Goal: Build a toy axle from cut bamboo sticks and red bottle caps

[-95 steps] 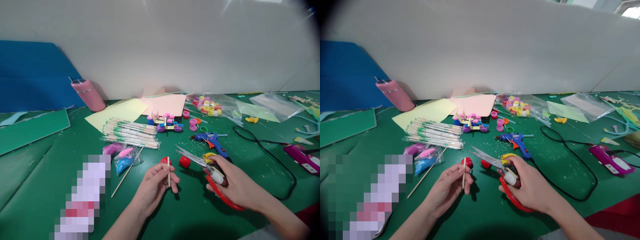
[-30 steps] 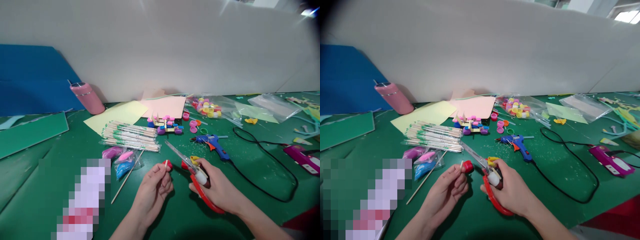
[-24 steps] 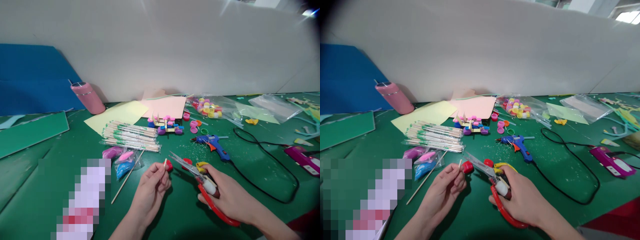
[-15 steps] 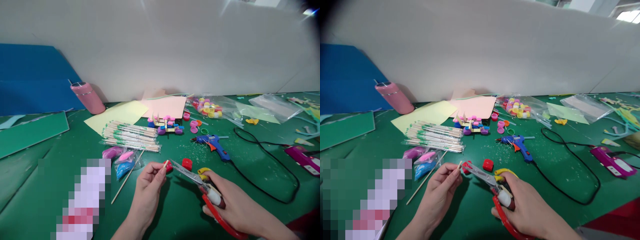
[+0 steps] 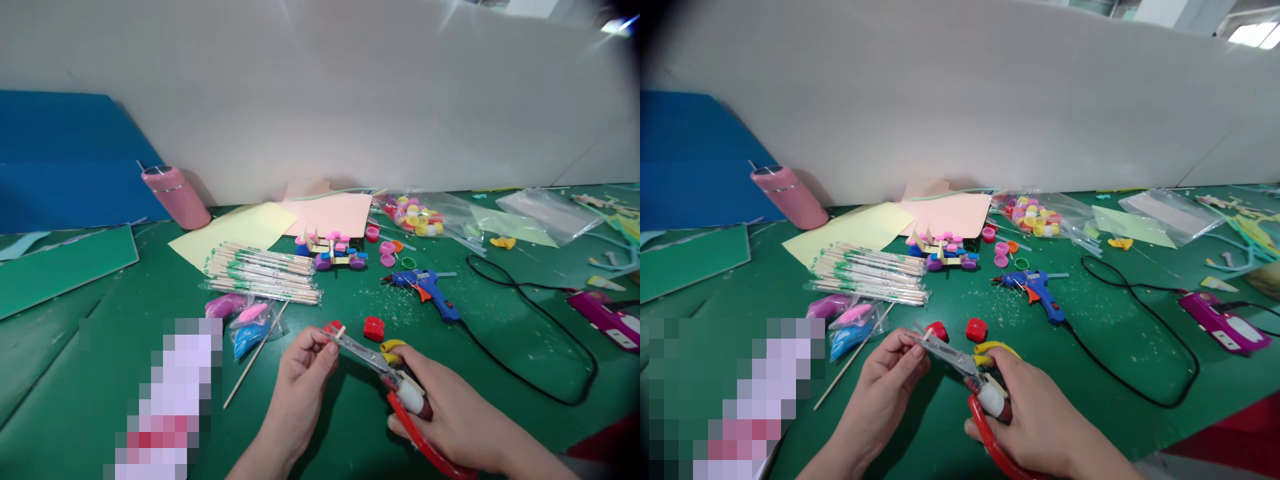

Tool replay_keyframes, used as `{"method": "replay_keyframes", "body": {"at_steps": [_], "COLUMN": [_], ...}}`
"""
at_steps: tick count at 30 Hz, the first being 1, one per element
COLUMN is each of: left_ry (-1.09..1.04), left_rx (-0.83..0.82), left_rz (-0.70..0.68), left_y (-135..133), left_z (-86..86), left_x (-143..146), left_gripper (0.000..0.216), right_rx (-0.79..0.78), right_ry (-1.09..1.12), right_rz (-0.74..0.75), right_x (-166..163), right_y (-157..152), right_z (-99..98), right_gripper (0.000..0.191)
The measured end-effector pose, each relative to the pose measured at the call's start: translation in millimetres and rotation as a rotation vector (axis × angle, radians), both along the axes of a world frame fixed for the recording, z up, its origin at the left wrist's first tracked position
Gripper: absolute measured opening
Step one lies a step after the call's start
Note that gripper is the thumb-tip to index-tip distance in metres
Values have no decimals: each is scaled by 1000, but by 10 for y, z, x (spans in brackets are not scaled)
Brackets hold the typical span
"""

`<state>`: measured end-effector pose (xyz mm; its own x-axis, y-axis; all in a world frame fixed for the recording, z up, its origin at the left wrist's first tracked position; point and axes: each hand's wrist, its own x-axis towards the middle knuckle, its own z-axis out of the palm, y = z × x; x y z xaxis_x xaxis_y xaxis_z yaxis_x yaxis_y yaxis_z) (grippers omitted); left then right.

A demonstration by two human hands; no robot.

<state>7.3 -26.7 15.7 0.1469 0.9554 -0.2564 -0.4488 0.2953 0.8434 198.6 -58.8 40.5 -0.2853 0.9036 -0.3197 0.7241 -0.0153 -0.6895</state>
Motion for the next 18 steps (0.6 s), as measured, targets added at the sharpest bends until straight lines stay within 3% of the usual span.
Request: {"method": "replay_keyframes", "body": {"at_steps": [3,7,14,18], "left_ry": [51,100,-112,-197], "left_rx": [14,-2,-119,-116], "left_rz": [14,18,-146,-213], "left_y": [-1,-6,33,43], "left_z": [2,36,68,62], "left_x": [-1,0,-12,-28], "left_gripper": [12,11,21,17], "right_rx": [-36,-200,-245,-324], "right_ry": [55,149,207,305], "right_rz": [-20,-64,-104,-147], "right_x": [-10,-29,20,42], "right_y": [-15,-32,-39,-34], "right_z": [28,77,8,6], "right_gripper": [32,23,27,26]}}
